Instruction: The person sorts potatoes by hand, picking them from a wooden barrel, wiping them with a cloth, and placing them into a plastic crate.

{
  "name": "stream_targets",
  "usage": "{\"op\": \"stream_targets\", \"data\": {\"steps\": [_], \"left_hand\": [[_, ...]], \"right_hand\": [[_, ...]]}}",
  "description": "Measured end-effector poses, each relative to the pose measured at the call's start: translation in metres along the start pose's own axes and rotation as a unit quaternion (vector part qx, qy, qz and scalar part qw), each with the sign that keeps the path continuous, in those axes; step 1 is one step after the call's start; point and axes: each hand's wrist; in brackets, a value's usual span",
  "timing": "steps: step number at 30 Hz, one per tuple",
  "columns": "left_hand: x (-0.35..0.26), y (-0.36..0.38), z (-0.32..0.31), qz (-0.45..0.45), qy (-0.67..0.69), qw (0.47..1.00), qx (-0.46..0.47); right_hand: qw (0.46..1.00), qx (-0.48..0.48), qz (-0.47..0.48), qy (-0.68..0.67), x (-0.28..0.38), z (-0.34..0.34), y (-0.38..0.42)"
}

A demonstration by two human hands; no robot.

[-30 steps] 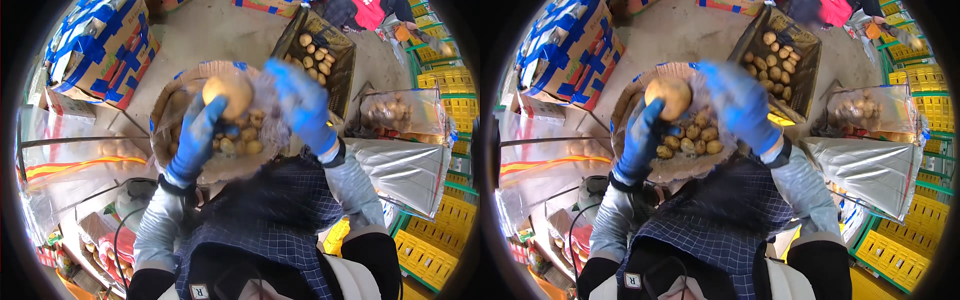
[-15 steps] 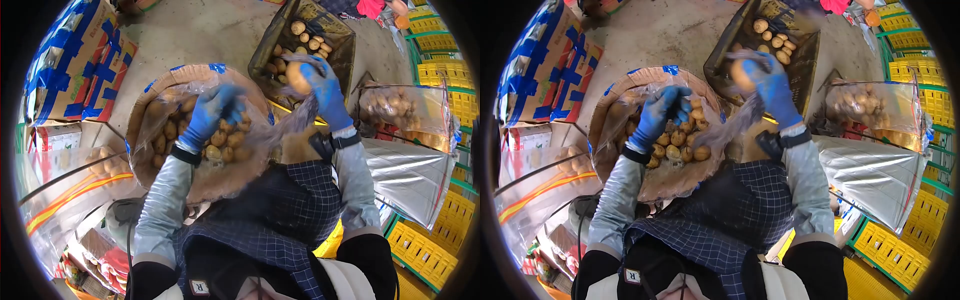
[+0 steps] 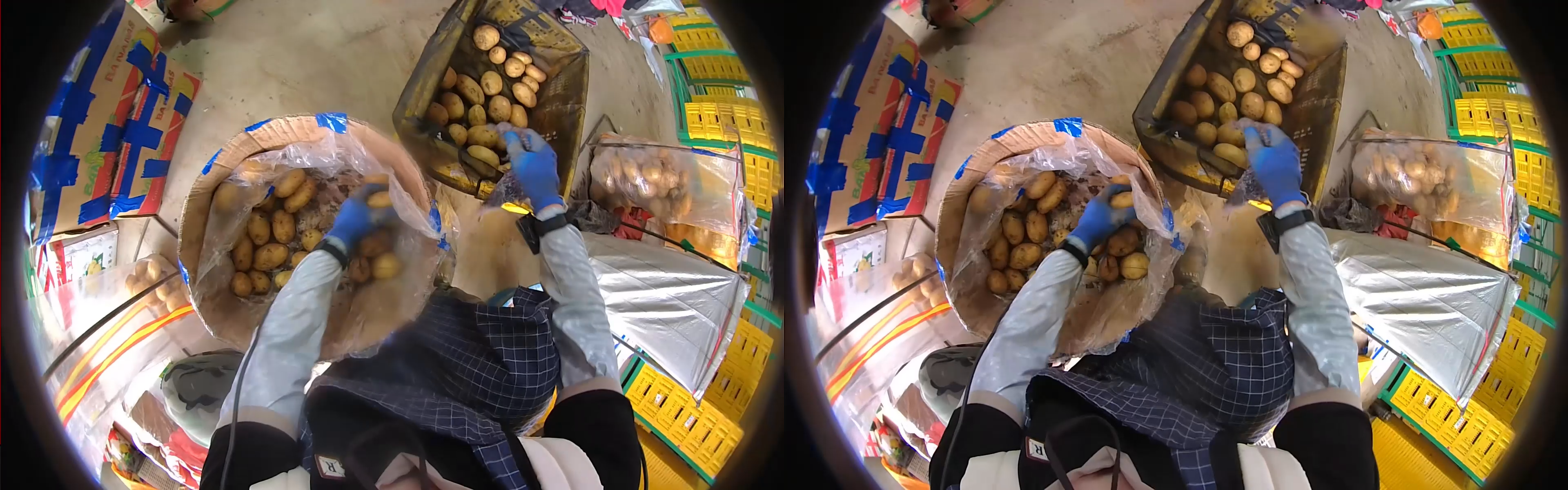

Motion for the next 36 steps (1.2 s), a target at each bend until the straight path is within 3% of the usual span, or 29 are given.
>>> {"op": "stream_targets", "data": {"steps": [1, 2, 4, 5, 6, 10, 11, 12, 13, 15, 16, 17, 18, 19, 21, 22, 23, 24, 26, 28, 30, 31, 33, 34, 35, 36], "left_hand": [[-0.012, 0.014, 0.007, 0.051, 0.151, 0.987, -0.031], [-0.024, 0.029, 0.015, 0.102, 0.298, 0.947, -0.059], [-0.048, 0.056, 0.04, 0.084, 0.437, 0.896, 0.005], [-0.067, 0.07, 0.059, 0.056, 0.46, 0.884, 0.061], [-0.089, 0.085, 0.072, 0.029, 0.482, 0.868, 0.116], [-0.175, 0.141, 0.079, -0.002, 0.424, 0.906, -0.004], [-0.193, 0.154, 0.071, -0.036, 0.403, 0.913, -0.058], [-0.223, 0.172, 0.067, -0.008, 0.489, 0.867, -0.092], [-0.254, 0.19, 0.062, 0.015, 0.57, 0.811, -0.131], [-0.24, 0.208, 0.078, -0.047, 0.589, 0.806, -0.023], [-0.234, 0.216, 0.087, -0.079, 0.596, 0.799, 0.03], [-0.243, 0.222, 0.091, -0.095, 0.539, 0.836, 0.038], [-0.253, 0.229, 0.095, -0.11, 0.481, 0.869, 0.045], [-0.269, 0.239, 0.091, -0.146, 0.388, 0.91, -0.003], [-0.281, 0.25, 0.088, -0.218, 0.221, 0.945, -0.107], [-0.262, 0.242, 0.094, -0.323, 0.104, 0.932, -0.129], [-0.255, 0.242, 0.101, -0.367, -0.001, 0.917, -0.153], [-0.251, 0.244, 0.105, -0.405, -0.109, 0.892, -0.172], [-0.259, 0.246, 0.111, -0.421, -0.142, 0.88, -0.168], [-0.262, 0.245, 0.109, -0.444, -0.161, 0.866, -0.163], [-0.263, 0.241, 0.104, -0.478, -0.165, 0.847, -0.162], [-0.253, 0.235, 0.103, -0.462, -0.159, 0.856, -0.17], [-0.248, 0.229, 0.099, -0.422, -0.054, 0.886, -0.183], [-0.244, 0.226, 0.097, -0.396, -0.001, 0.9, -0.184], [-0.238, 0.22, 0.102, -0.39, -0.04, 0.908, -0.147], [-0.235, 0.213, 0.097, -0.374, 0.034, 0.915, -0.144]], "right_hand": [[0.997, 0.02, -0.069, -0.034, 0.018, 0.008, 0.003], [0.995, 0.057, -0.035, -0.079, 0.035, 0.013, 0.011], [0.976, 0.131, 0.037, -0.169, 0.074, 0.019, 0.035], [0.974, 0.155, 0.037, -0.162, 0.1, 0.018, 0.054], [0.964, 0.186, 0.097, -0.164, 0.127, 0.016, 0.074], [0.902, 0.263, 0.332, -0.082, 0.218, 0.006, 0.167], [0.868, 0.217, 0.447, -0.019, 0.226, -0.004, 0.188], [0.819, 0.153, 0.552, 0.031, 0.234, -0.014, 0.21], [0.816, 0.098, 0.562, 0.092, 0.237, -0.019, 0.229], [0.827, 0.089, 0.55, 0.074, 0.239, -0.022, 0.246], [0.837, 0.137, 0.531, -0.005, 0.241, -0.025, 0.24], [0.837, 0.184, 0.509, -0.083, 0.244, -0.027, 0.234], [0.866, 0.172, 0.462, -0.088, 0.24, -0.023, 0.231], [0.894, 0.158, 0.409, -0.094, 0.234, -0.016, 0.229], [0.916, 0.269, 0.211, -0.207, 0.257, 0.0, 0.25], [0.916, 0.232, 0.29, -0.151, 0.262, -0.002, 0.266], [0.906, 0.197, 0.363, -0.095, 0.264, -0.007, 0.284], [0.903, 0.204, 0.368, -0.095, 0.262, -0.014, 0.287], [0.896, 0.217, 0.376, -0.095, 0.259, -0.026, 0.292], [0.89, 0.387, 0.136, -0.2, 0.25, -0.024, 0.276], [0.849, 0.449, 0.032, -0.277, 0.248, -0.018, 0.267], [0.853, 0.45, 0.064, -0.256, 0.249, -0.012, 0.267], [0.846, 0.447, 0.006, -0.292, 0.258, -0.016, 0.275], [0.824, 0.483, -0.002, -0.296, 0.256, -0.017, 0.267], [0.801, 0.518, -0.011, -0.3, 0.253, -0.017, 0.253], [0.776, 0.552, -0.02, -0.303, 0.25, -0.017, 0.244]]}}
Point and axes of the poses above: each hand's wrist, its own y-axis away from the middle knuckle, its own z-axis out of the back of the hand, x = y × z, and after that the axes turned 12 degrees about -z, right-handed
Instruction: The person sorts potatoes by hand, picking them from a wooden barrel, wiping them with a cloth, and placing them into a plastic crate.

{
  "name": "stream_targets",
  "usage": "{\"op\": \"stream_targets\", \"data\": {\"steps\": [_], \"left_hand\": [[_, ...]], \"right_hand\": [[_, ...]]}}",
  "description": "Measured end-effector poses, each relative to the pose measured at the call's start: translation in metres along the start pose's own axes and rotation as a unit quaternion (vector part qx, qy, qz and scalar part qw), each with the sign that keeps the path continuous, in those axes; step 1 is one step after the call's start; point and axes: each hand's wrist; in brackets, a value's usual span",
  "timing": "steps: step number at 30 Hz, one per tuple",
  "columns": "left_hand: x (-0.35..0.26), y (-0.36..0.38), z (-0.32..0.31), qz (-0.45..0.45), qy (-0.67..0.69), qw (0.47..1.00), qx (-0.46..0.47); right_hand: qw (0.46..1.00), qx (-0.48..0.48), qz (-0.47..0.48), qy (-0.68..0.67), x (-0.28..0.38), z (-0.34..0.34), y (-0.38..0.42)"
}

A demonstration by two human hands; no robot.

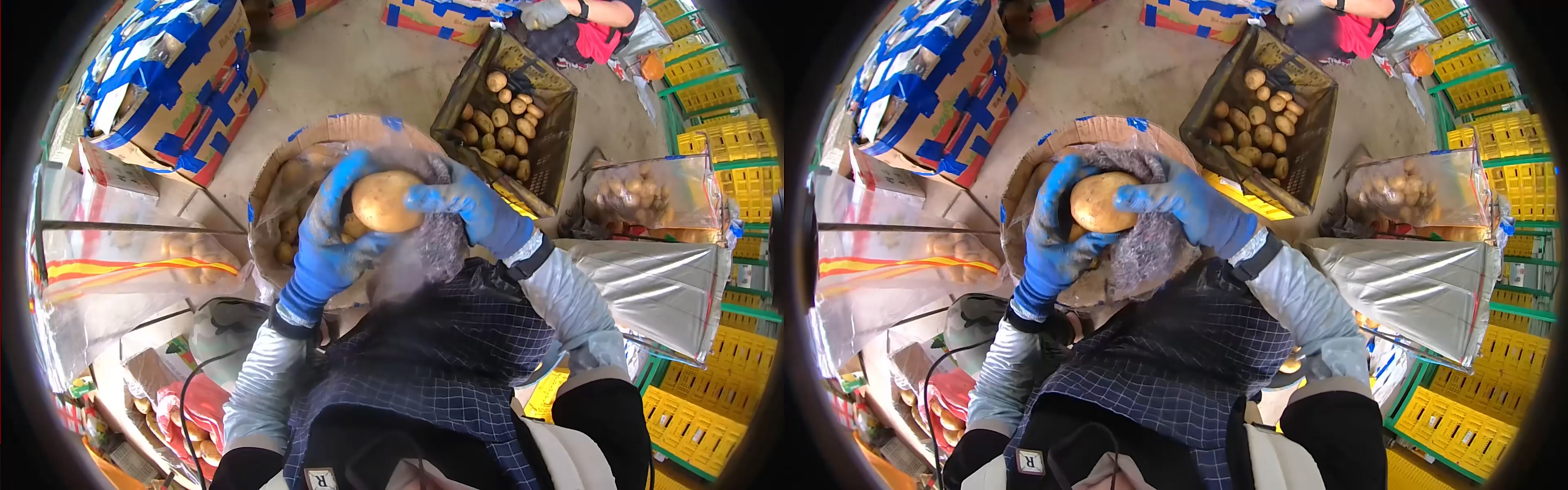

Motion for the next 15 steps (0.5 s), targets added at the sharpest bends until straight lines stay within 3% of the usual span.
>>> {"op": "stream_targets", "data": {"steps": [2, 3, 6, 8, 9, 11, 13, 15], "left_hand": [[0.012, -0.01, -0.019, 0.046, 0.132, 0.989, -0.053], [0.009, -0.016, -0.025, 0.126, 0.235, 0.963, -0.041], [0.021, -0.016, -0.04, 0.182, 0.31, 0.929, -0.085], [0.032, -0.022, -0.044, 0.192, 0.326, 0.923, -0.067], [0.038, -0.024, -0.038, 0.214, 0.314, 0.924, -0.049], [0.051, -0.026, -0.036, 0.238, 0.279, 0.93, -0.014], [0.07, -0.025, -0.022, 0.111, 0.223, 0.966, 0.075], [0.085, -0.006, -0.025, 0.212, 0.279, 0.936, 0.04]], "right_hand": [[0.997, -0.078, 0.019, -0.008, -0.006, 0.01, -0.006], [0.99, -0.142, 0.023, 0.002, -0.015, 0.015, -0.01], [0.933, -0.263, 0.089, 0.228, -0.01, 0.033, -0.012], [0.84, -0.313, 0.131, 0.424, 0.011, 0.05, -0.008], [0.828, -0.298, 0.247, 0.406, 0.021, 0.059, -0.014], [0.726, -0.168, 0.393, 0.538, 0.016, 0.052, -0.032], [0.69, -0.103, 0.435, 0.569, 0.004, 0.044, -0.041], [0.745, -0.089, 0.388, 0.535, -0.002, 0.046, -0.043]]}}
Point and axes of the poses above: each hand's wrist, its own y-axis away from the middle knuckle, its own z-axis out of the back of the hand, x = y × z, and after that the axes turned 12 degrees about -z, right-handed
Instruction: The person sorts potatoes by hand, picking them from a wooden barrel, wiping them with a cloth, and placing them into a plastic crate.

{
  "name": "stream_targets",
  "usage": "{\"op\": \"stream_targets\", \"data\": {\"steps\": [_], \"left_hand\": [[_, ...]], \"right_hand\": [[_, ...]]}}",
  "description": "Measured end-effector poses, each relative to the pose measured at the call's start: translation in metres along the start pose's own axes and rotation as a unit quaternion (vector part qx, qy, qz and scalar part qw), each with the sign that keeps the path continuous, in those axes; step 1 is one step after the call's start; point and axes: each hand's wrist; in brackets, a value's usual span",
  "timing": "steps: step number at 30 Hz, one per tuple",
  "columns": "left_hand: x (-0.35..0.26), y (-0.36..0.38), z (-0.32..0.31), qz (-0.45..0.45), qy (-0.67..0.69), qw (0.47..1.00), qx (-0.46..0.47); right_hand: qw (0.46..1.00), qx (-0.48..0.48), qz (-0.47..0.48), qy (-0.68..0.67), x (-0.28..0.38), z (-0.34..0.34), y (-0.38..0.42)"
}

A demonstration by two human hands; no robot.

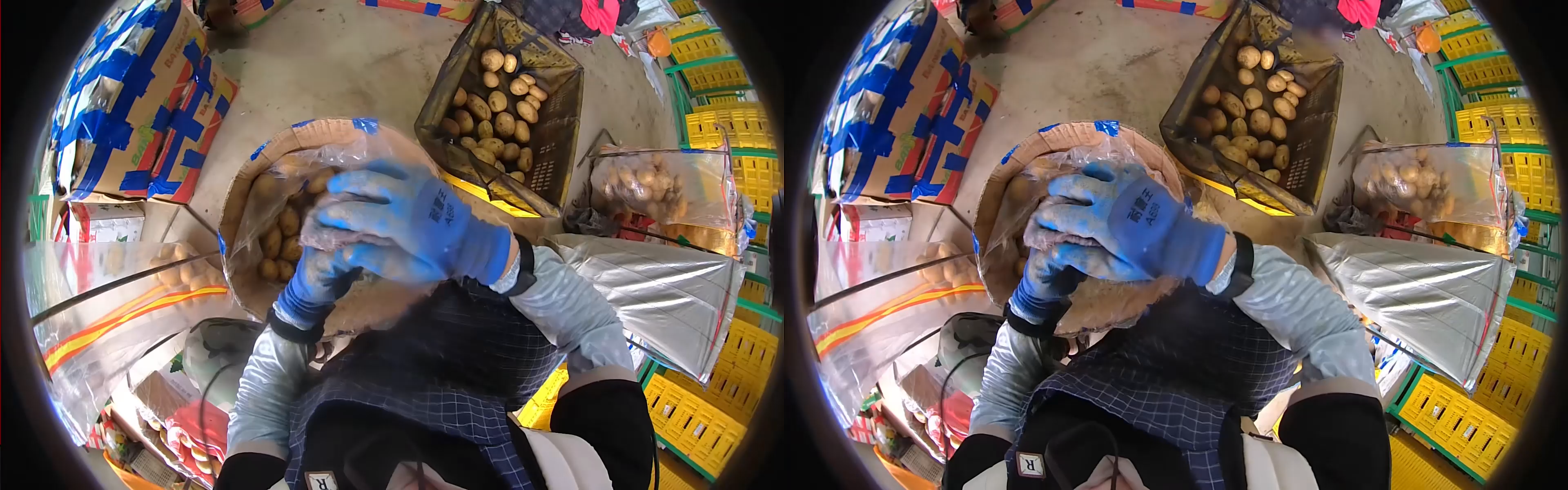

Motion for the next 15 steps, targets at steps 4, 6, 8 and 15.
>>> {"op": "stream_targets", "data": {"steps": [4, 6, 8, 15], "left_hand": [[-0.012, -0.011, -0.024, 0.078, 0.083, 0.993, -0.011], [-0.026, -0.03, -0.034, 0.082, 0.141, 0.986, 0.039], [-0.035, -0.043, -0.04, 0.067, 0.167, 0.982, 0.051], [0.014, -0.074, -0.024, 0.101, 0.249, 0.963, 0.005]], "right_hand": [[0.995, -0.023, -0.096, 0.011, -0.054, -0.004, 0.019], [0.974, -0.082, -0.208, 0.032, -0.075, 0.015, 0.026], [0.922, -0.039, -0.375, -0.085, -0.067, 0.04, 0.032], [0.944, -0.084, -0.312, -0.065, -0.088, 0.02, 0.046]]}}
Point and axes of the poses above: each hand's wrist, its own y-axis away from the middle knuckle, its own z-axis out of the back of the hand, x = y × z, and after that the axes turned 12 degrees about -z, right-handed
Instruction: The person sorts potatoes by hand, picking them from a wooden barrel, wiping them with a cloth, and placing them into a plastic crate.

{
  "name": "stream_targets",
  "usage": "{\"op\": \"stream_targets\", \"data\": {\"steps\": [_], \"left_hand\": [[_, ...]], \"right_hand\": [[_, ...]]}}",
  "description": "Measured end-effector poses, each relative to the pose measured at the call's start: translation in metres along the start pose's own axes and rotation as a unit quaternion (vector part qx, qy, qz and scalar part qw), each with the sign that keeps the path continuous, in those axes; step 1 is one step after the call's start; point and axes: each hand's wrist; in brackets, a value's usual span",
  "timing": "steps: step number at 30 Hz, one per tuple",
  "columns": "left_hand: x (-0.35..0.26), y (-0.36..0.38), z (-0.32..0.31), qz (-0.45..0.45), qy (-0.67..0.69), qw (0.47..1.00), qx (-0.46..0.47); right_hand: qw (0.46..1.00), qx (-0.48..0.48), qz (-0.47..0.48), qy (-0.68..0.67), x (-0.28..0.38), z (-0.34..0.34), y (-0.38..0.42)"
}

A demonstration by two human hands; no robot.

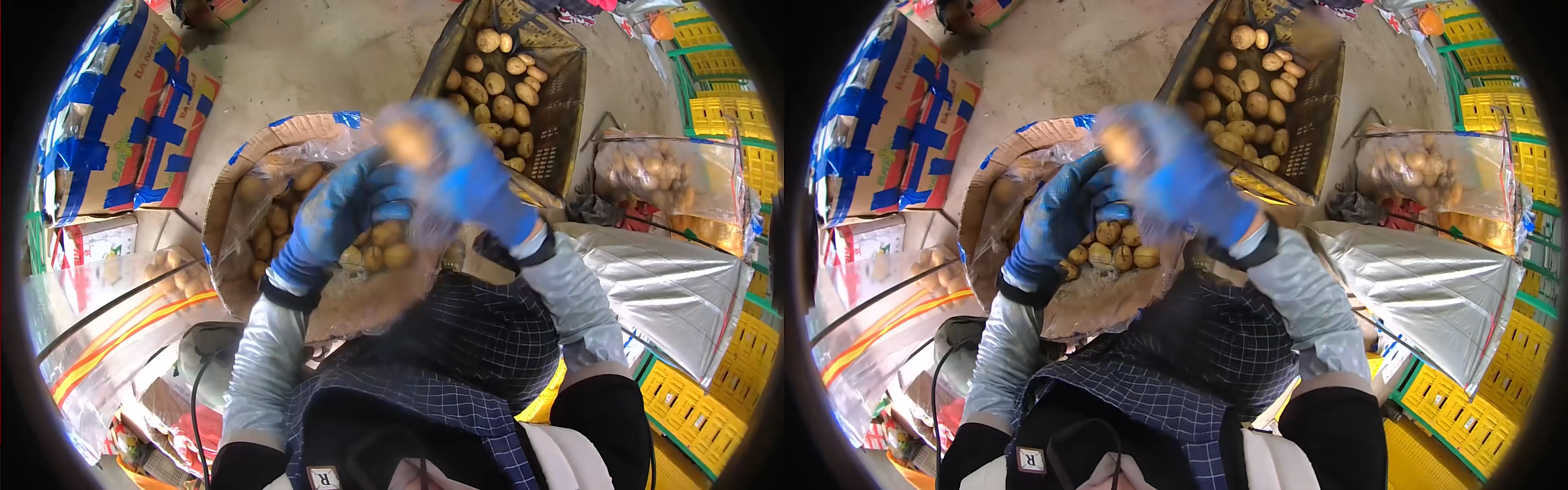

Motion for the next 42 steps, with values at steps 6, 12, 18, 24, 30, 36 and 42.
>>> {"op": "stream_targets", "data": {"steps": [6, 12, 18, 24, 30, 36, 42], "left_hand": [[0.066, 0.0, 0.206, 0.04, -0.572, 0.801, -0.173], [0.152, -0.048, 0.206, 0.14, -0.725, 0.665, -0.114], [0.158, -0.062, 0.206, 0.111, -0.747, 0.652, -0.073], [0.17, -0.072, 0.207, 0.158, -0.761, 0.628, -0.036], [0.094, -0.005, 0.138, -0.008, -0.111, 0.951, -0.289], [0.008, 0.041, 0.036, -0.059, 0.093, 0.962, -0.251], [-0.038, 0.097, -0.032, -0.061, 0.129, 0.981, -0.132]], "right_hand": [[0.942, -0.168, -0.262, 0.122, -0.211, 0.1, -0.039], [0.913, -0.173, -0.297, 0.218, -0.279, 0.077, 0.008], [0.919, -0.254, -0.292, 0.08, -0.281, 0.065, 0.006], [0.89, -0.311, -0.33, -0.054, -0.274, 0.059, -0.004], [0.902, -0.33, -0.252, -0.117, -0.255, 0.055, 0.002], [0.904, -0.232, -0.202, -0.297, -0.19, 0.063, -0.005], [0.989, 0.035, -0.026, -0.144, 0.077, 0.033, 0.032]]}}
Point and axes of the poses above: each hand's wrist, its own y-axis away from the middle knuckle, its own z-axis out of the back of the hand, x = y × z, and after that the axes turned 12 degrees about -z, right-handed
